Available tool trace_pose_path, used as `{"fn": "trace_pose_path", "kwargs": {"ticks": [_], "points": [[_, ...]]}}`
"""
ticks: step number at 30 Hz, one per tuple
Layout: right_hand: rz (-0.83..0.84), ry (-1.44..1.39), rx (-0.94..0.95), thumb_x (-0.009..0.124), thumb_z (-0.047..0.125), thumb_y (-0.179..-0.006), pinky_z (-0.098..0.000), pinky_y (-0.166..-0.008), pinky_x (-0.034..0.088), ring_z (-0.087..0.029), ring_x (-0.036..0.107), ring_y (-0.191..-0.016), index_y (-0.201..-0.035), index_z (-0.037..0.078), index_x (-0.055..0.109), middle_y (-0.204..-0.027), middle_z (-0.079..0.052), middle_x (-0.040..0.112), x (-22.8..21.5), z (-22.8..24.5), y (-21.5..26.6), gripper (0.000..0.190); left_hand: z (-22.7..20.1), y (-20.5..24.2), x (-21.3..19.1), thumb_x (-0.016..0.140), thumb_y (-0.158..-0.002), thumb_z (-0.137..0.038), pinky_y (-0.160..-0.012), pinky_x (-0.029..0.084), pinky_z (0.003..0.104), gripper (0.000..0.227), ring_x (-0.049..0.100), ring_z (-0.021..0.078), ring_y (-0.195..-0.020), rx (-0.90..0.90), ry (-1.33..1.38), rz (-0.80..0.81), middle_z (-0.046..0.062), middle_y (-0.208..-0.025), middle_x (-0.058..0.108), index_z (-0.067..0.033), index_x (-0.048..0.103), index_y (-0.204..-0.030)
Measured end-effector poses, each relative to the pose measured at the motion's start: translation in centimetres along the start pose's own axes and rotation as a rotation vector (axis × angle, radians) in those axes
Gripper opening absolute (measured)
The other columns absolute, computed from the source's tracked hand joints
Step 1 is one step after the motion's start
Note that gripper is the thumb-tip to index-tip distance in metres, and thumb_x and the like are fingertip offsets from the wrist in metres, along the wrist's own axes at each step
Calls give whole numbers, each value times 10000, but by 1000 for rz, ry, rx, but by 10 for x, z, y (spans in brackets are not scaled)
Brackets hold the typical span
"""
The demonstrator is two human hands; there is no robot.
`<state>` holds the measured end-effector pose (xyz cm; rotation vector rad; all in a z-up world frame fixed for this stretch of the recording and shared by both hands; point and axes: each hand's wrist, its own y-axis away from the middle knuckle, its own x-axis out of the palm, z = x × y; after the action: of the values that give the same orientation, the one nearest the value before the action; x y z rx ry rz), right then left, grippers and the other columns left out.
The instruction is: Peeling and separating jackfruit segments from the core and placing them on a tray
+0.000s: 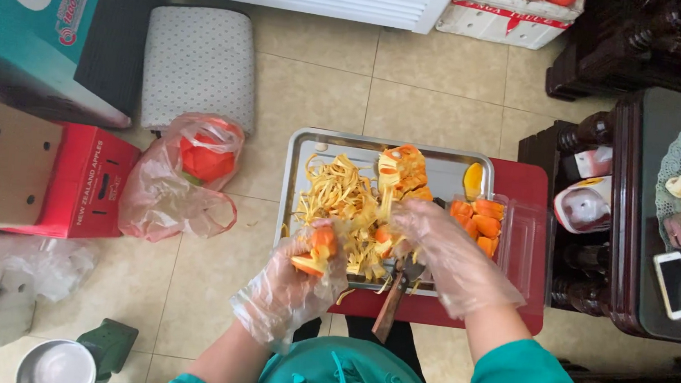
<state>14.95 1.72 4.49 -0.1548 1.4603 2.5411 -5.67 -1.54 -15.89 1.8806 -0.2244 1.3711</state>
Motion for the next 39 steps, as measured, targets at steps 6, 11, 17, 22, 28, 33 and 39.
{"fn": "trace_pose_path", "kwargs": {"ticks": [6, 11, 17, 22, 28, 33, 39], "points": [[-140, -129, -150, 861, 173, -783, -371, -623, 534, -259, 695, -726, -1439, 69, 604, -1152, -198, 696, -32, -69, -114, 712, 1, 4, 24, 665, -850, -21, -619, 645, 377, 387, 723, 280, -682, -2, 6, -112, 203, -913, 736, 3, 671, -1236], [-222, -287, -111, 766, 153, -816, -262, -559, 472, -192, 638, -764, -1397, 99, 652, -1084, -114, 678, -19, -38, -32, 594, 7, -10, 13, 670, -897, -26, -707, 663, 420, 421, 767, 322, -770, -14, 59, -192, 258, -1001, 753, 6, 673, -1316], [-100, -131, -77, 554, 70, -947, -259, -597, 393, -158, 565, -716, -1552, 60, 513, -1048, -155, 727, 1, 15, 34, 606, 7, 8, 82, 671, -840, 39, -722, 641, 367, 472, 710, 282, -697, 53, 39, -331, 243, -919, 727, -49, 665, -1304], [-89, 154, -359, 673, 47, -870, -368, -823, 520, -272, 666, -961, -1343, 143, 677, -1077, -123, 692, -8, -32, 3, 482, 16, -9, 66, 779, -802, -27, -683, 630, 367, 508, 723, 293, -757, 67, -158, -354, 237, -954, 745, -40, 668, -1298], [-89, 376, -679, 884, 195, -798, -499, -1007, 543, -385, 679, -1134, -1167, 70, 727, -1156, -192, 712, -7, -94, -56, 420, 19, 2, 126, 810, -798, -57, -765, 604, 349, 538, 693, 326, -854, 48, -285, -437, 268, -1038, 724, -55, 677, -1319], [-114, 145, -714, 891, 136, -748, -429, -952, 582, -320, 727, -1081, -1133, 22, 750, -1092, -172, 765, -7, -108, -72, 426, -6, 26, 179, 554, -958, 19, -1122, 481, 431, 642, 485, 482, -1411, -104, -519, -365, 433, -1508, 475, 86, 424, -1582], [-177, 49, -778, 811, 14, -761, -429, -918, 594, -338, 693, -1033, -1177, -20, 647, -1060, -183, 646, 6, -118, -53, 449, -4, 28, 229, 806, -828, -216, -946, 586, 417, 667, 642, 379, -1090, -80, -343, -537, 335, -1254, 627, -25, 604, -1434]]}}
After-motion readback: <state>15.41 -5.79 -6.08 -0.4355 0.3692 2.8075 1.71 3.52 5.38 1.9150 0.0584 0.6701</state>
